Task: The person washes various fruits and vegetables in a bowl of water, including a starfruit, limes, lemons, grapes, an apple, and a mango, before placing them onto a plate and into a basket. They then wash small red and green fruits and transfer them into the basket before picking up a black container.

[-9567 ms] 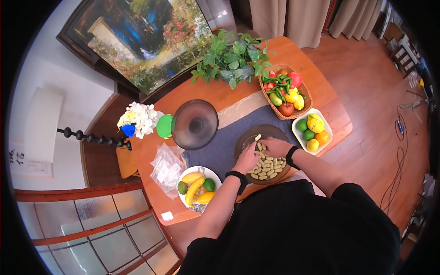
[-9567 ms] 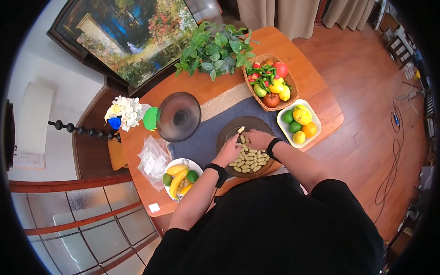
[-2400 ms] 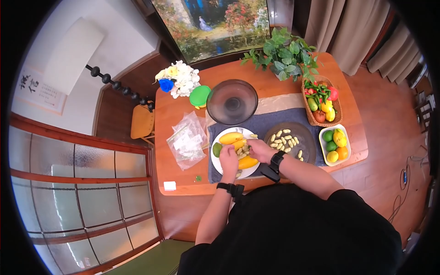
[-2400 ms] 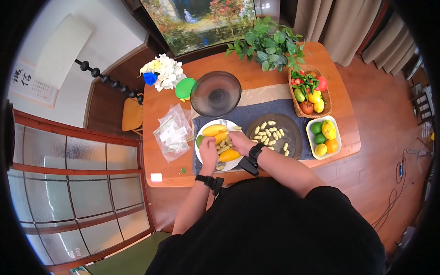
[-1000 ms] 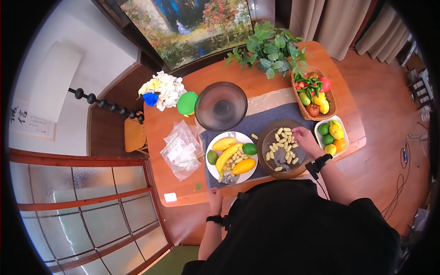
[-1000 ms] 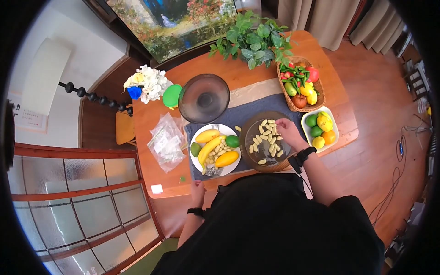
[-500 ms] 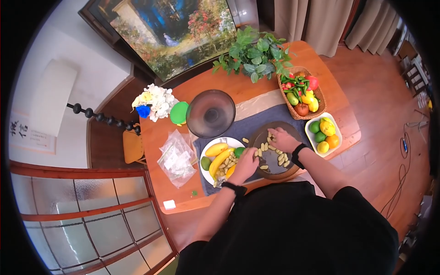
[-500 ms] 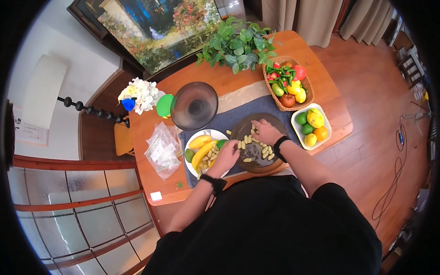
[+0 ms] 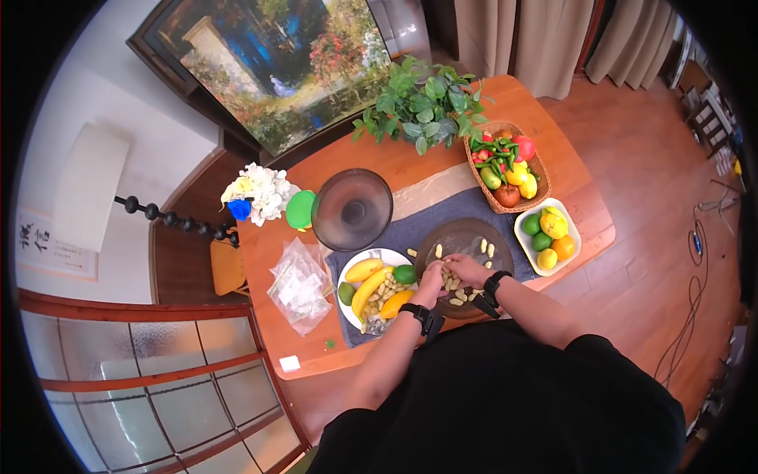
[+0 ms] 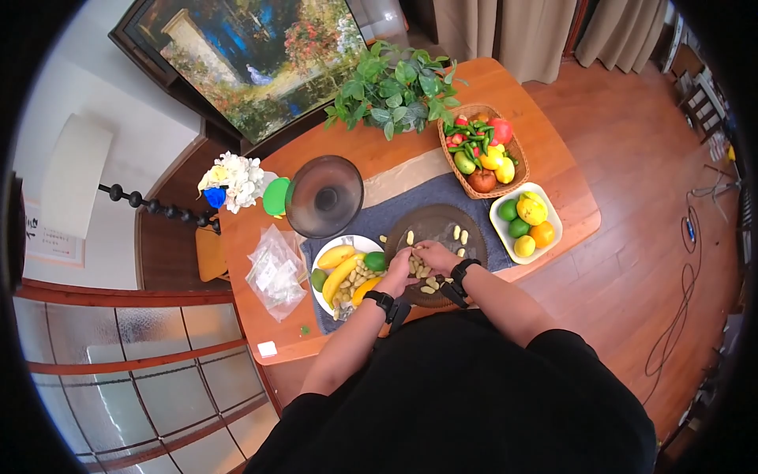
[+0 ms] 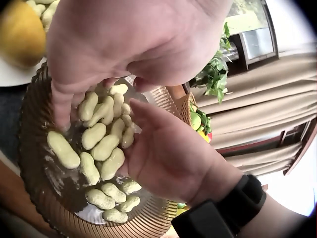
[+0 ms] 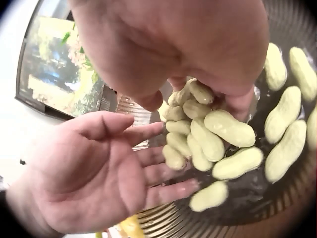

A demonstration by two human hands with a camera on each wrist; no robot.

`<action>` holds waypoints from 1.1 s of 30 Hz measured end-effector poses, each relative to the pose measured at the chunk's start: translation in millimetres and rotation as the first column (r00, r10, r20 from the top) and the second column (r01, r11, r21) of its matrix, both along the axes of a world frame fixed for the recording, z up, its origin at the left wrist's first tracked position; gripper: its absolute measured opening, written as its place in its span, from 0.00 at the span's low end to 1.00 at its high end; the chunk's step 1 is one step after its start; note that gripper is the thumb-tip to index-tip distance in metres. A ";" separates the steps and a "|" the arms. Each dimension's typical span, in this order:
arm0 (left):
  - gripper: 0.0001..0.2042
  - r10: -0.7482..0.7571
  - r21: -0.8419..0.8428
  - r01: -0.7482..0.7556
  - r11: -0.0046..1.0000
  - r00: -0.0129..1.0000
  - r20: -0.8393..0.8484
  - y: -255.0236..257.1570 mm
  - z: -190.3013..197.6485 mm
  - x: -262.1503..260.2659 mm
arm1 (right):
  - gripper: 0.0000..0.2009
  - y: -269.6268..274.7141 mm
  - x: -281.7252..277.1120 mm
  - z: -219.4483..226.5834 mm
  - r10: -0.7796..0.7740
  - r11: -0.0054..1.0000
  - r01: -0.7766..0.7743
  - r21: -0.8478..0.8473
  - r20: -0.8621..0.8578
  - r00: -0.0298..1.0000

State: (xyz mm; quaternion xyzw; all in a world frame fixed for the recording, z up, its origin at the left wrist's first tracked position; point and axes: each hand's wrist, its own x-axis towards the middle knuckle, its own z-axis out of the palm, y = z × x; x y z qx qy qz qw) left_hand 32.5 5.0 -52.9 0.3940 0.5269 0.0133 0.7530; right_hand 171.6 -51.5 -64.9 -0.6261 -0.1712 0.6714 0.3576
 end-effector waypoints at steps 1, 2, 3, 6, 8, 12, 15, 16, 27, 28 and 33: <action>0.22 0.003 0.001 -0.003 1.000 1.000 0.001 1.2 -0.2 0.7 | 0.14 1.2 -0.5 -1.5 -0.036 0.999 0.036 0.006 -0.061 0.997; 0.22 0.040 -0.026 -0.038 0.999 0.995 0.086 3.9 -0.4 2.6 | 0.12 1.7 -0.7 -2.8 -0.071 0.997 0.073 0.008 -0.123 0.990; 0.21 0.082 -0.056 -0.073 0.996 0.982 0.169 6.2 4.3 4.1 | 0.12 2.3 -1.8 2.6 -0.086 0.995 0.094 0.039 -0.173 0.981; 0.20 0.198 -0.070 -0.188 0.980 0.960 0.197 7.7 14.2 10.5 | 0.12 1.6 -6.0 18.0 -0.117 0.989 0.127 0.078 -0.121 0.986; 0.18 0.236 -0.069 -0.227 0.972 0.950 0.202 9.9 16.5 9.7 | 0.13 1.2 -12.1 26.6 -0.118 0.987 0.129 0.098 -0.113 0.987; 0.15 0.240 -0.070 -0.232 0.970 0.958 0.157 10.0 28.8 4.1 | 0.16 3.6 -18.9 28.7 -0.091 0.965 0.060 0.255 0.112 0.989; 0.14 0.255 0.023 -0.265 0.964 0.945 0.204 11.1 34.2 -12.1 | 0.15 15.6 -29.2 60.1 -0.032 0.967 -0.005 0.254 0.141 0.989; 0.14 0.317 0.078 -0.345 0.935 0.914 0.252 14.4 28.1 -19.4 | 0.15 22.5 -35.5 69.8 -0.018 0.959 -0.024 0.281 0.149 0.989; 0.18 0.703 0.099 -0.755 0.648 0.643 0.304 30.1 12.0 -113.5 | 0.13 81.5 -129.9 22.3 -0.009 0.985 0.031 0.168 -0.131 0.991; 0.18 0.692 0.119 -0.756 0.644 0.642 0.331 30.7 11.1 -116.2 | 0.14 82.1 -132.3 21.3 -0.002 0.976 0.023 0.215 -0.099 0.995; 0.19 0.684 0.145 -0.735 0.662 0.672 0.282 31.0 32.3 -121.0 | 0.14 86.4 -135.3 12.4 0.061 0.962 -0.060 0.265 0.004 0.998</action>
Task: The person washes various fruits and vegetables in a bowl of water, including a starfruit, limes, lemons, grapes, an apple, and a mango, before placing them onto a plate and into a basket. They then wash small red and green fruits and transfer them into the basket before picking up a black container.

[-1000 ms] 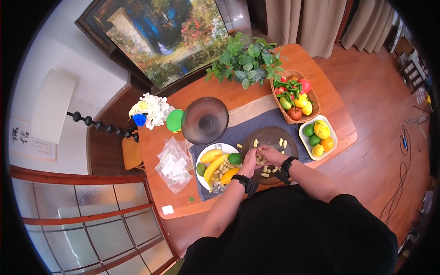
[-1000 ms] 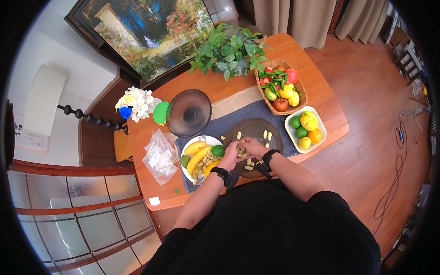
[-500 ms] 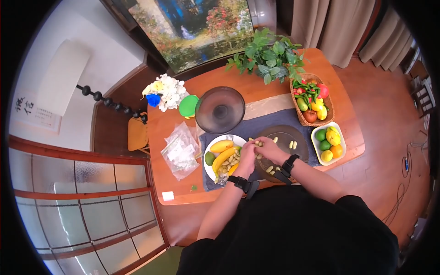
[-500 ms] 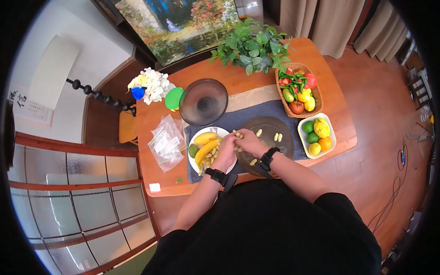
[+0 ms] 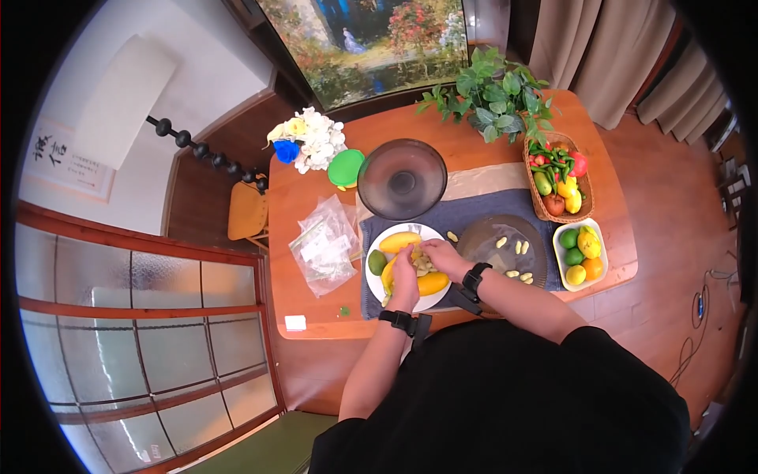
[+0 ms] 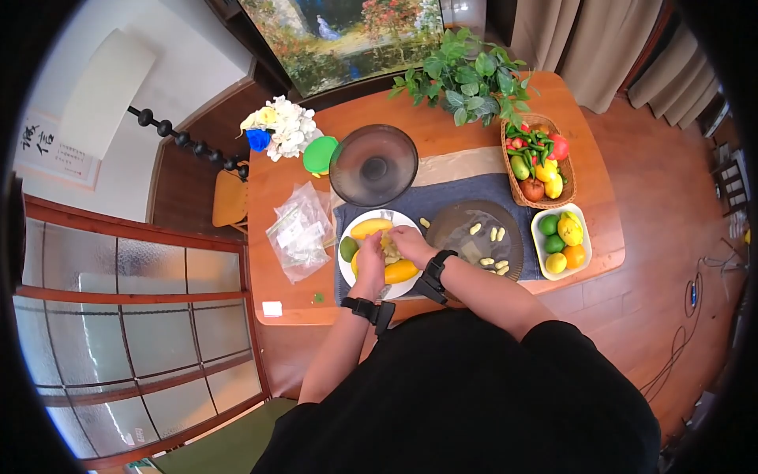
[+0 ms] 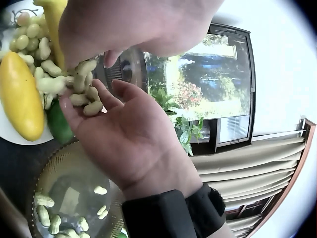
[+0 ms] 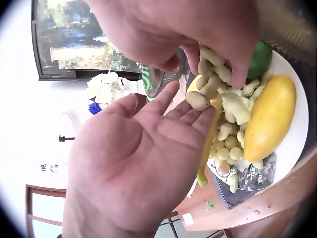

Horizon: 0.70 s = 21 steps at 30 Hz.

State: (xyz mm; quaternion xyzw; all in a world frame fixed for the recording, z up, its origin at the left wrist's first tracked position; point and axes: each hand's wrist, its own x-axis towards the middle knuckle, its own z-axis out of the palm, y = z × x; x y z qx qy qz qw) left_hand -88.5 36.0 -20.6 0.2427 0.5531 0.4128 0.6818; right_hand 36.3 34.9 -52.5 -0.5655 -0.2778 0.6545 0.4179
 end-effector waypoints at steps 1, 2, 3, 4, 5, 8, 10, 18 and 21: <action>0.20 -0.034 -0.031 0.034 0.999 0.999 -0.015 -0.3 5.7 -2.3 | 0.15 -0.3 -1.0 -3.3 -0.010 1.000 0.010 0.030 0.005 1.000; 0.20 -0.036 -0.033 0.035 0.999 0.999 -0.015 0.0 11.6 -5.2 | 0.15 -1.5 -0.9 -6.5 -0.012 1.000 0.012 0.027 0.005 1.000; 0.23 -0.084 -0.043 0.084 0.996 0.996 -0.016 1.0 12.7 -9.1 | 0.15 -2.5 -0.4 -1.4 -0.003 0.999 0.002 0.035 0.013 1.000; 0.26 -0.134 -0.051 0.133 0.990 0.991 -0.017 2.7 13.8 -11.6 | 0.16 -2.9 0.7 3.9 0.005 0.999 -0.006 0.045 0.021 1.000; 0.26 -0.139 -0.050 0.138 0.989 0.990 -0.017 4.5 14.6 -12.2 | 0.16 -2.9 2.3 9.3 0.001 0.999 -0.002 0.046 0.022 1.000; 0.25 -0.090 -0.042 0.091 0.995 0.996 0.023 9.8 5.7 -16.2 | 0.15 -6.0 7.3 24.8 0.022 1.000 -0.022 0.011 0.020 1.000; 0.22 -0.079 -0.001 0.079 0.997 0.997 -0.005 14.9 4.2 -18.2 | 0.12 -7.4 12.3 29.4 0.020 0.993 -0.027 -0.113 -0.062 0.998; 0.13 -0.086 0.077 0.096 0.992 0.989 -0.118 19.9 8.0 -15.8 | 0.11 -27.1 54.1 57.3 -0.033 0.997 0.023 -0.067 -0.162 0.986; 0.11 -0.130 0.100 0.151 0.983 0.972 -0.197 18.8 0.4 -16.3 | 0.12 -36.3 107.7 57.1 -0.139 0.988 0.140 0.062 -0.023 0.990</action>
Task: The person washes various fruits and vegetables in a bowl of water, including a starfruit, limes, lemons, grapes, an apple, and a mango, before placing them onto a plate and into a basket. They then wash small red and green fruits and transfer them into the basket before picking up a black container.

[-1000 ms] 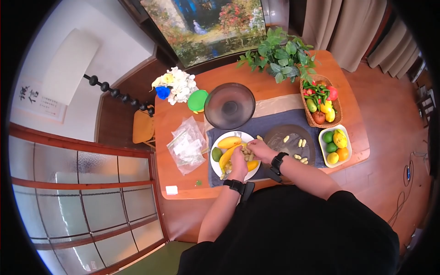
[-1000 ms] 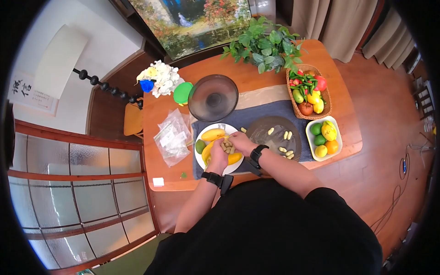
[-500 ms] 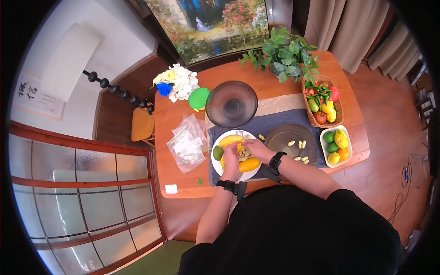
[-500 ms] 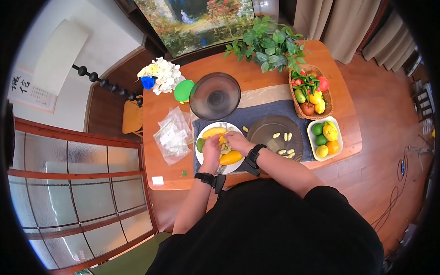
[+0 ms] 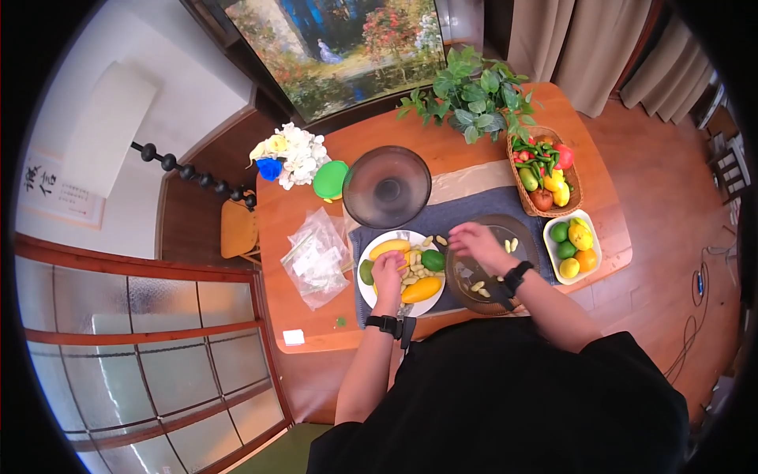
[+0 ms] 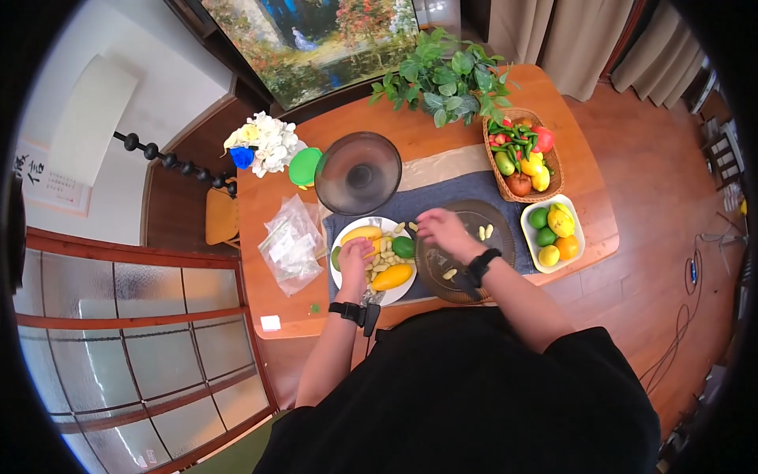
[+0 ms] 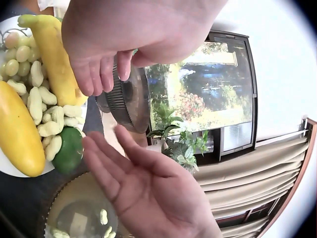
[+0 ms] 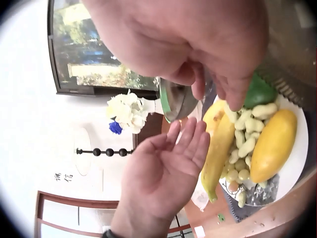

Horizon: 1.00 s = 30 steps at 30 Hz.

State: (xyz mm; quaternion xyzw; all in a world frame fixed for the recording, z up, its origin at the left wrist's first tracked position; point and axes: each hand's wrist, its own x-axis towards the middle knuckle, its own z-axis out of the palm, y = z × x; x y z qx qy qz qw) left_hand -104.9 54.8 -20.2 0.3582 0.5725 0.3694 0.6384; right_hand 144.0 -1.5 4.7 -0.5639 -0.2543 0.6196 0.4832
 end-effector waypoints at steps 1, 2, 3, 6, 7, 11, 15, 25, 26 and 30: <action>0.10 -0.029 0.021 0.030 0.999 0.999 -0.042 0.0 -4.6 -0.8 | 0.12 -6.4 20.0 2.0 0.056 0.995 -0.081 0.055 0.353 0.934; 0.10 -0.034 0.020 0.035 0.999 0.999 -0.042 0.1 -8.5 0.2 | 0.12 -13.3 38.4 5.5 0.079 0.982 -0.173 0.077 0.663 0.744; 0.10 -0.119 0.091 0.128 0.988 0.988 -0.099 -0.7 -12.3 3.3 | 0.12 -20.7 54.0 4.2 0.074 0.983 -0.166 0.077 0.663 0.745; 0.09 -0.321 0.264 0.356 0.896 0.932 -0.167 -10.6 -17.3 29.1 | 0.13 -39.1 79.4 -1.7 0.023 0.919 -0.386 0.076 0.969 0.246; 0.09 -0.425 0.370 0.462 0.806 0.887 -0.182 -16.6 -14.8 42.4 | 0.14 -43.8 83.1 -5.0 0.099 0.907 -0.421 -0.001 0.972 0.211; 0.11 -0.671 0.314 0.767 0.560 0.642 -0.373 -42.6 9.0 90.6 | 0.19 -64.4 81.6 -29.7 0.195 0.900 -0.423 -0.108 0.967 0.167; 0.18 -0.599 0.257 0.928 0.270 0.371 -0.710 -57.6 3.6 111.0 | 0.22 -74.3 67.4 -30.1 0.350 0.882 -0.400 -0.248 0.914 0.205; 0.30 -0.406 0.215 0.958 0.192 0.276 -0.871 -53.0 -14.1 141.4 | 0.22 -112.3 57.3 -39.2 0.471 0.857 -0.398 -0.327 0.811 0.347; 0.28 -0.449 0.217 0.964 0.153 0.264 -0.854 -51.6 -20.7 143.9 | 0.22 -114.4 55.3 -46.4 0.466 0.859 -0.415 -0.299 0.792 0.394; 0.21 -0.540 0.158 0.981 0.113 0.194 -0.819 -53.6 -22.7 148.8 | 0.21 -109.7 61.3 -56.3 0.470 0.862 -0.416 -0.291 0.765 0.440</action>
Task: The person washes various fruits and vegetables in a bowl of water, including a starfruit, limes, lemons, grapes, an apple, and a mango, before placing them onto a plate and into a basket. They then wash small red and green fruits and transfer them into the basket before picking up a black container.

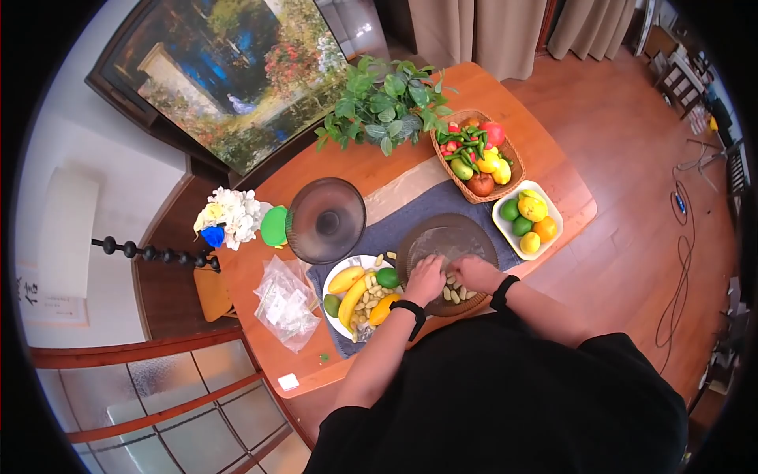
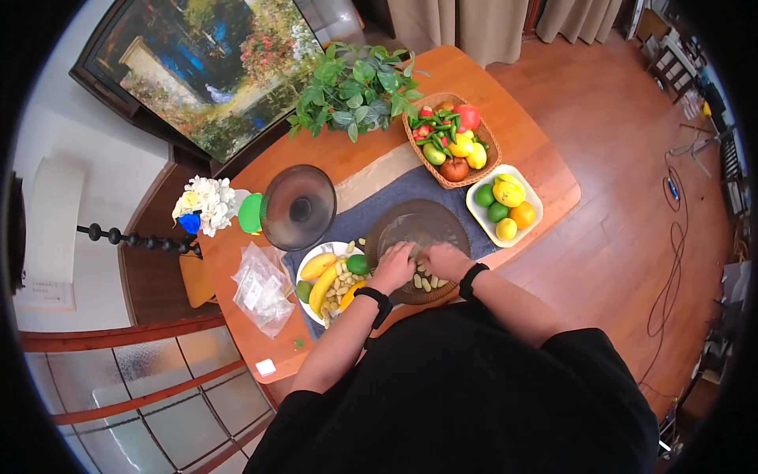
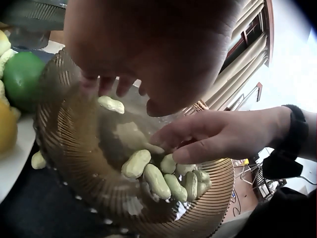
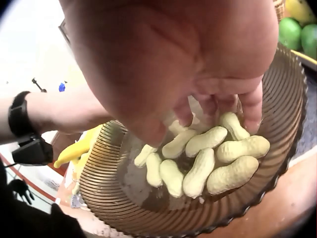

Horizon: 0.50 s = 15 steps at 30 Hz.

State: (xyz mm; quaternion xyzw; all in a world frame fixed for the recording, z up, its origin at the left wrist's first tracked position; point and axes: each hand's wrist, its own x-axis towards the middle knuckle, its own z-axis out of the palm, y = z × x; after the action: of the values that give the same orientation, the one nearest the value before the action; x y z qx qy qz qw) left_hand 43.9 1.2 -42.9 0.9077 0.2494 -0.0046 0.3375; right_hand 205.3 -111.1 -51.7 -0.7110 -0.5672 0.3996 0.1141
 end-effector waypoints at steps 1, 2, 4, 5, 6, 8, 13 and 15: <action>0.21 -0.003 -0.001 0.003 1.000 1.000 -0.003 -0.9 -1.0 -0.1 | 0.21 1.4 1.6 13.1 -0.003 1.000 0.003 -0.001 -0.003 1.000; 0.20 0.023 -0.006 -0.023 1.000 0.999 -0.023 -2.0 -2.0 -0.4 | 0.21 0.4 4.4 27.2 -0.045 0.997 0.033 0.071 0.167 0.985; 0.19 0.048 -0.010 -0.048 0.999 0.998 -0.043 -1.6 1.6 -0.6 | 0.20 0.2 4.1 35.9 -0.098 0.988 0.051 0.148 0.328 0.940; 0.19 0.039 -0.068 -0.046 0.997 0.994 -0.104 -0.4 3.8 -1.4 | 0.19 0.5 2.6 31.8 -0.157 0.987 0.142 0.071 0.287 0.945; 0.19 0.027 -0.126 -0.049 0.991 0.986 -0.165 0.3 6.1 -1.8 | 0.18 1.7 0.7 25.4 -0.218 0.974 0.227 -0.010 0.250 0.943; 0.20 0.035 -0.223 -0.070 0.972 0.987 -0.156 3.1 -5.7 -4.5 | 0.19 3.1 2.2 -9.0 -0.191 0.981 0.196 -0.015 0.145 0.971; 0.22 0.117 -0.524 -0.203 0.827 0.974 -0.193 1.8 -26.0 -11.7 | 0.19 9.6 -15.4 -22.4 -0.321 0.930 0.247 -0.271 -0.275 0.906; 0.21 0.256 -0.759 -0.396 0.516 0.917 -0.305 -3.0 -16.1 -12.6 | 0.18 9.1 -30.3 -19.6 -0.523 0.843 0.357 -0.403 -0.454 0.721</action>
State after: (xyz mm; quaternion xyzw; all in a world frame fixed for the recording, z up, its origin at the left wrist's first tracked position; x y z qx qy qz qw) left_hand 31.3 -1.7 -59.0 0.5866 0.4108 -0.1239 0.6868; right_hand 175.0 -102.1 -71.2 -0.6902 -0.2584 0.6241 0.2595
